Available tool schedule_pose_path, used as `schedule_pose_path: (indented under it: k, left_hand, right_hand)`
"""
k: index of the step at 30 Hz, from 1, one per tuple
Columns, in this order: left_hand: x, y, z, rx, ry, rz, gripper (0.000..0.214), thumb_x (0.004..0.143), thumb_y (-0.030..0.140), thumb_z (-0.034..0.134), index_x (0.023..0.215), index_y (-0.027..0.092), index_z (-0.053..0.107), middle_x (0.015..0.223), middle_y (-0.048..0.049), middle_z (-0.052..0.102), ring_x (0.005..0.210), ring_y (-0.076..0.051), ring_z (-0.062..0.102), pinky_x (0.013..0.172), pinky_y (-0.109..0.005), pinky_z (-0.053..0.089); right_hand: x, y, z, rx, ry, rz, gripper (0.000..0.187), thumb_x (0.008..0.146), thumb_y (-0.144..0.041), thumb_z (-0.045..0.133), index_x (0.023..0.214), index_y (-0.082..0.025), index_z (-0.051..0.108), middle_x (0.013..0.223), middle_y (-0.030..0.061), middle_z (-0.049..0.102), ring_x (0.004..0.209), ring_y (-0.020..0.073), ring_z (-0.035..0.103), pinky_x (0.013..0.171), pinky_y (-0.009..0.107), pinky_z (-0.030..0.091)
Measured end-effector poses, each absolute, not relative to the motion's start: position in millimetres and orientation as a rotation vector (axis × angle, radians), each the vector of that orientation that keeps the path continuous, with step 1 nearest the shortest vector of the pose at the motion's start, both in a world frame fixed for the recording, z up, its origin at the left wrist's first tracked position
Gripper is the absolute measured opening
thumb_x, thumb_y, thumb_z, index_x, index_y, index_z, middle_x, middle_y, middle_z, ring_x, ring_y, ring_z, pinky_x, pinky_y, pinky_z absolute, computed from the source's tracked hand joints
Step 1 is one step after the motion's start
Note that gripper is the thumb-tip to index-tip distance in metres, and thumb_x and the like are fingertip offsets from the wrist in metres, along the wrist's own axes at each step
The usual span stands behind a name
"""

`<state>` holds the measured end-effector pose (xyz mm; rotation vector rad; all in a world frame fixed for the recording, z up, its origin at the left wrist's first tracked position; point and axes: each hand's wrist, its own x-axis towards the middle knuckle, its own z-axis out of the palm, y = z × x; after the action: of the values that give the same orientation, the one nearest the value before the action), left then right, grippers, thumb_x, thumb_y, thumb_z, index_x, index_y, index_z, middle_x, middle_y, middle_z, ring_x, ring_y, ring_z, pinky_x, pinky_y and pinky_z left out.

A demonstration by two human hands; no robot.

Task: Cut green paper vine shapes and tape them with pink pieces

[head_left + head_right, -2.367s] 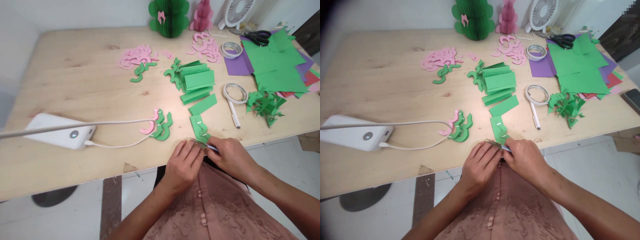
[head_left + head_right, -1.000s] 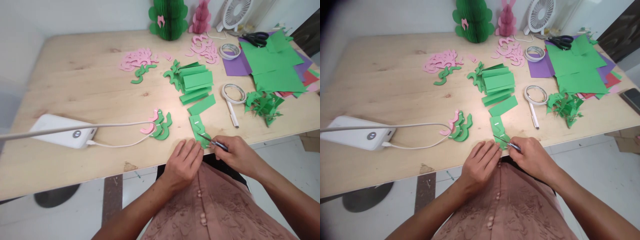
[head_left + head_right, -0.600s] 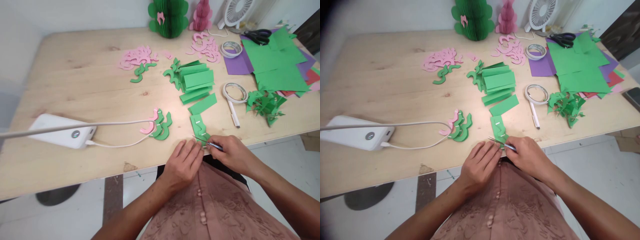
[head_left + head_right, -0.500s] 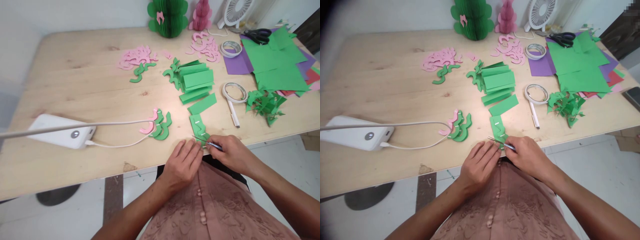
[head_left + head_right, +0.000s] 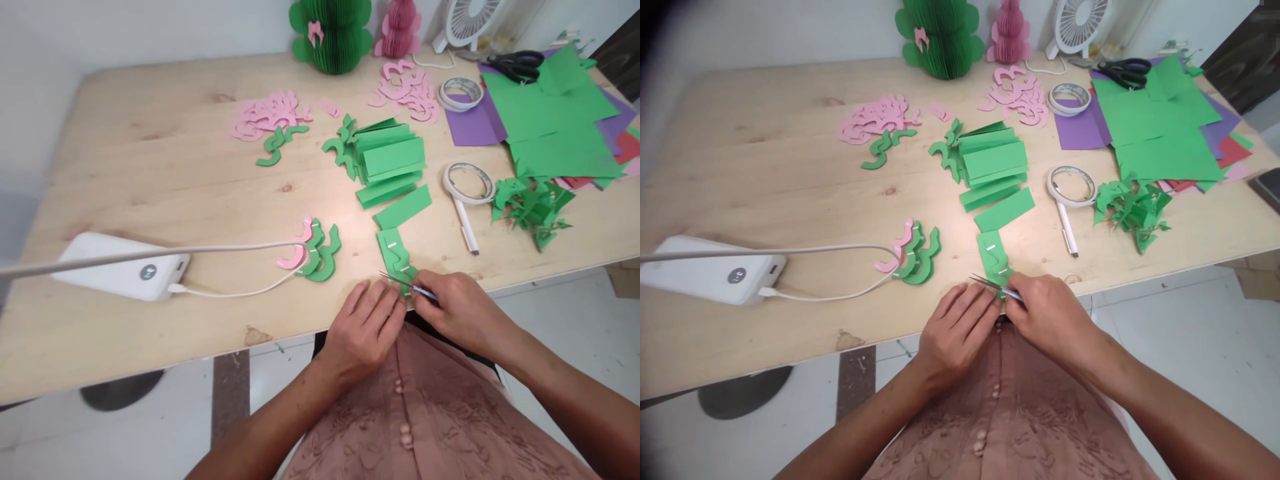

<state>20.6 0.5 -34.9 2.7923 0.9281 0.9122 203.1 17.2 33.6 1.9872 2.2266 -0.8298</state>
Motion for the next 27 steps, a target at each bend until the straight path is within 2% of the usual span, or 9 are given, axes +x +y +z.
schedule_pose_path:
  k: [8, 14, 27]
  left_hand:
    - [20.2, 0.4, -37.0, 2.785, 0.918, 0.940, 0.027, 0.093, 0.013, 0.043, 0.112, 0.007, 0.062, 0.121, -0.0149, 0.065, 0.118, -0.027, 0.057, 0.102, -0.046, 0.043]
    - [20.2, 0.2, -35.9, 2.782, 0.927, 0.934, 0.027, 0.093, 0.015, 0.044, 0.113, 0.010, 0.062, 0.120, -0.0140, 0.066, 0.119, -0.027, 0.057, 0.103, -0.046, 0.043]
    - [20.9, -0.2, -36.4, 2.770, 0.931, 0.962, 0.026, 0.093, 0.014, 0.045, 0.112, 0.009, 0.062, 0.117, -0.0134, 0.067, 0.116, -0.027, 0.059, 0.102, -0.047, 0.044]
  right_hand:
    - [198.4, 14.7, 36.0, 1.934, 2.210, -0.695, 0.018, 0.081, -0.019, 0.040, 0.081, -0.019, 0.058, 0.068, 0.0060, 0.068, 0.057, 0.0182, 0.059, 0.054, 0.028, 0.026]
    - [198.3, 11.8, 33.5, 1.940, 2.243, -0.647, 0.019, 0.082, -0.020, 0.041, 0.083, -0.018, 0.060, 0.069, 0.0061, 0.070, 0.057, 0.0177, 0.060, 0.054, 0.027, 0.027]
    - [194.4, 9.6, 34.1, 1.910, 2.261, -0.523, 0.018, 0.085, -0.023, 0.041, 0.076, -0.019, 0.056, 0.065, 0.0063, 0.069, 0.053, 0.0171, 0.059, 0.051, 0.028, 0.023]
